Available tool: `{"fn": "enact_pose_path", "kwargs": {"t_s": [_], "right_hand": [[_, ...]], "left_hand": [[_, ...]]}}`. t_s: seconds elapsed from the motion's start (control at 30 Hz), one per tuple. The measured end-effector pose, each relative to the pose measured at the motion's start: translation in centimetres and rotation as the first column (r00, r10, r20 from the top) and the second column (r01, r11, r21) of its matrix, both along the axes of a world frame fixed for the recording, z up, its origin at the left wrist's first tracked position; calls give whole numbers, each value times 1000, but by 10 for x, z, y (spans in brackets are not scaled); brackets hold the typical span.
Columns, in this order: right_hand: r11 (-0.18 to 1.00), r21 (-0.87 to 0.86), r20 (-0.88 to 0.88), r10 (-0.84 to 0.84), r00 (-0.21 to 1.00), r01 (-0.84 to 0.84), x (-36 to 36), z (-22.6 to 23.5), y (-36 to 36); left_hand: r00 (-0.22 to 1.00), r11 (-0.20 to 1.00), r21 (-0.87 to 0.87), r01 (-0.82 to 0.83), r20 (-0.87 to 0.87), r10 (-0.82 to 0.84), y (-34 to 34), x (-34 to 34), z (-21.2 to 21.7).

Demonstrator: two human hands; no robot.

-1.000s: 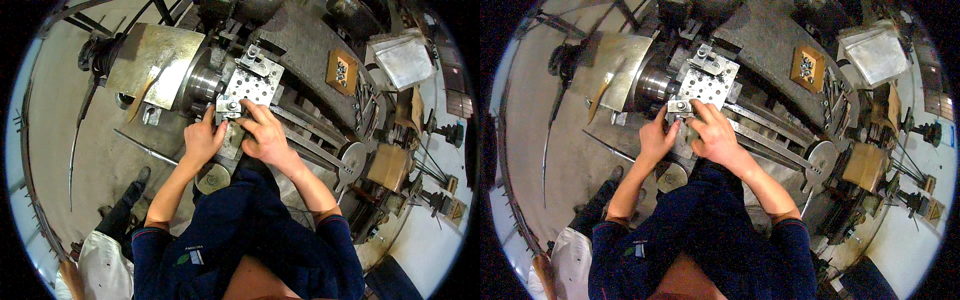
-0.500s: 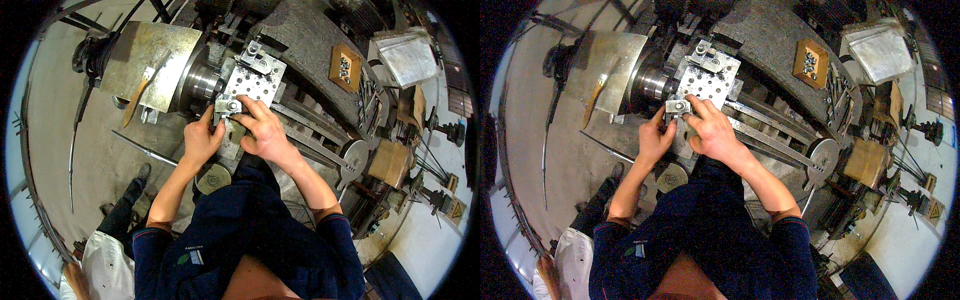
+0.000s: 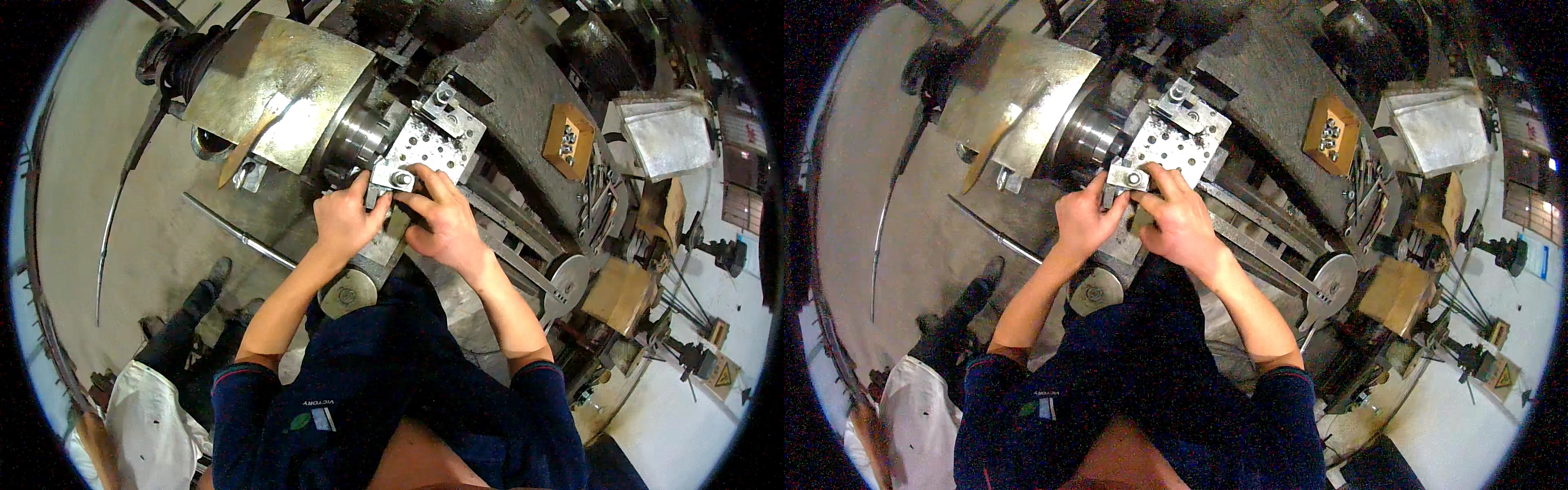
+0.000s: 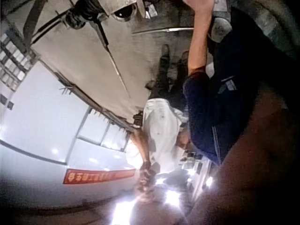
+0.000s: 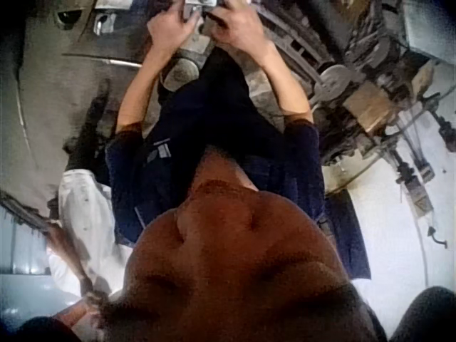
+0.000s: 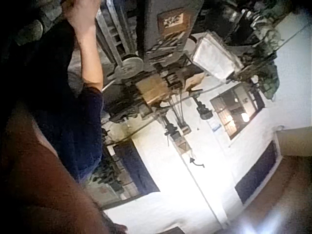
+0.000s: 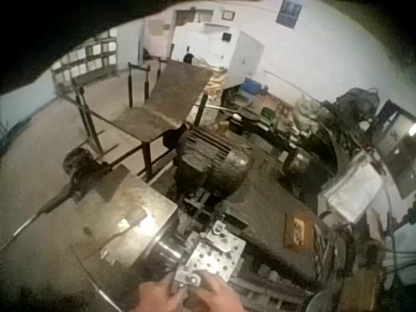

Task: The person adjusts a metal lathe by loosening and tightening bolts on the tool post, then moves to a separate bending machine to operate a lever.

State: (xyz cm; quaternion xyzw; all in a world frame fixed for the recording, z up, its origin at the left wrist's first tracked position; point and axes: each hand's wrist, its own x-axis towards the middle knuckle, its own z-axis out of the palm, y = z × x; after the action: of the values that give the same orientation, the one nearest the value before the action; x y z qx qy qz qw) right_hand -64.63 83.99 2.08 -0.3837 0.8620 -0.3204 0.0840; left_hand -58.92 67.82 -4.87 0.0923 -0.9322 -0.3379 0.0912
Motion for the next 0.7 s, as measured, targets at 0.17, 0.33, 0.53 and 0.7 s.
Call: {"fn": "enact_pose_path", "kwargs": {"t_s": [0.17,0.33,0.53,0.7], "right_hand": [[1000,14,45,24,999,-24,-3,3,-2],[999,19,41,26,999,-27,-3,2,-1],[999,31,37,24,999,-25,-3,3,-1],[999,20,32,30,999,-30,-3,2,0]], "left_hand": [[1000,998,58,30,-8,-29,-7,-2,-1],[998,995,73,63,6,-64,-11,-4,-1],[997,994,80,75,7,-76,-9,-4,3],[994,991,100,94,38,-98,-11,-1,8]]}}
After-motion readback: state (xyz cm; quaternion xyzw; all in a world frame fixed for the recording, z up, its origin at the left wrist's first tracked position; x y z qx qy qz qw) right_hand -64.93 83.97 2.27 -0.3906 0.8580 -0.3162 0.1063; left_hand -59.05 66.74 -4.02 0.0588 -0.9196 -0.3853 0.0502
